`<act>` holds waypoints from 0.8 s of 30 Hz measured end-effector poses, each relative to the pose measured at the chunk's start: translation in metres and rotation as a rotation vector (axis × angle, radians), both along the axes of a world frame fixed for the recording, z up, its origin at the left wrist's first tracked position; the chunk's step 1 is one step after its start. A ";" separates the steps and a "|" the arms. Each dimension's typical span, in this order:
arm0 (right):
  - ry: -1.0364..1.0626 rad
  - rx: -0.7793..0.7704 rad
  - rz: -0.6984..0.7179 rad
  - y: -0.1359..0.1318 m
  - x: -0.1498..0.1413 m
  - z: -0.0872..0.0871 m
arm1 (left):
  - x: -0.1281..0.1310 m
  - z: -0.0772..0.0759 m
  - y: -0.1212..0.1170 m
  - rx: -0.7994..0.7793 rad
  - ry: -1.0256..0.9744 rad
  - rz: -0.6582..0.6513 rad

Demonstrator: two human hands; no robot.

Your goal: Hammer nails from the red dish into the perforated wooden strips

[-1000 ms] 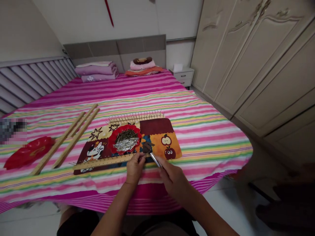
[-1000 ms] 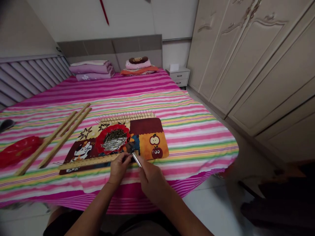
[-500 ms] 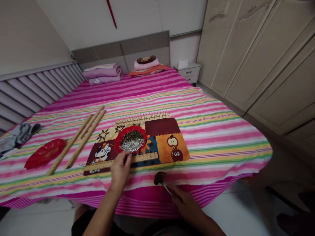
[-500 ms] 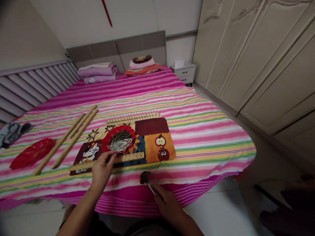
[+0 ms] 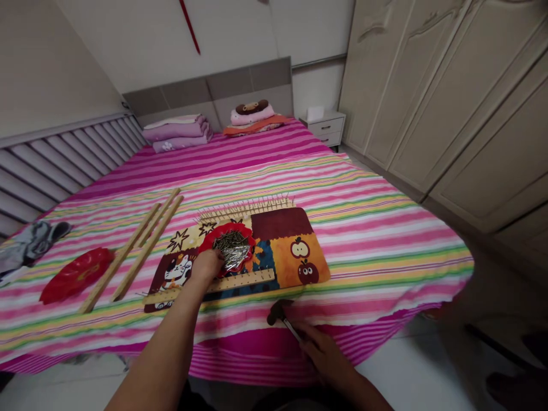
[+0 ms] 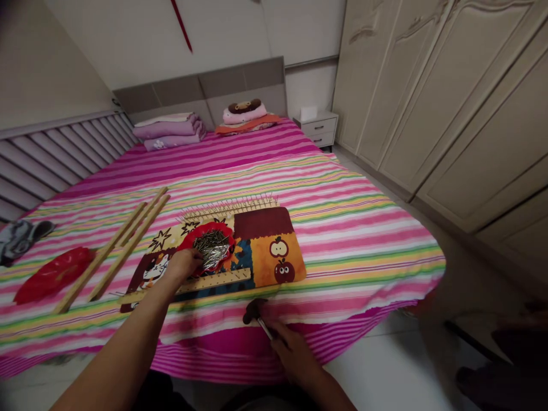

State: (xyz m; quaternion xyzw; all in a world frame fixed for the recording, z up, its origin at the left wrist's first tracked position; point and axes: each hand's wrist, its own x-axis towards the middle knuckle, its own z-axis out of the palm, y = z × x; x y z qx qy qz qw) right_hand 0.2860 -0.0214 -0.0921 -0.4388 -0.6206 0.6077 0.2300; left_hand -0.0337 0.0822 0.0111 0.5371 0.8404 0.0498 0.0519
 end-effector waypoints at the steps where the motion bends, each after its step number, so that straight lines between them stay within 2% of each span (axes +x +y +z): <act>1: -0.004 -0.013 0.002 0.000 0.000 0.000 | -0.001 0.001 0.000 0.002 -0.007 0.002; 5: -0.009 -0.050 0.005 0.000 -0.001 0.002 | -0.006 0.011 -0.003 0.032 -0.035 0.001; 7: -0.001 -0.047 0.001 0.000 -0.002 0.003 | -0.008 0.017 -0.009 0.109 -0.147 0.021; 9: 0.018 -0.047 0.000 0.000 -0.002 0.003 | -0.008 0.023 -0.016 0.243 -0.423 0.078; 11: 0.029 -0.051 0.003 0.001 -0.002 0.004 | -0.006 0.031 -0.026 0.351 -0.782 0.170; 13: 0.028 -0.052 0.010 0.001 -0.002 0.004 | 0.000 0.039 -0.036 0.361 -1.042 0.247; 15: 0.023 -0.052 0.011 0.001 -0.002 0.005 | 0.008 0.047 -0.047 0.349 -1.185 0.277; 19: 0.011 -0.055 0.024 0.002 -0.001 0.008 | 0.028 0.052 -0.063 0.369 -1.292 0.259; 24: -0.015 -0.070 0.028 0.001 -0.002 0.011 | 0.059 0.035 -0.071 0.420 -1.231 0.179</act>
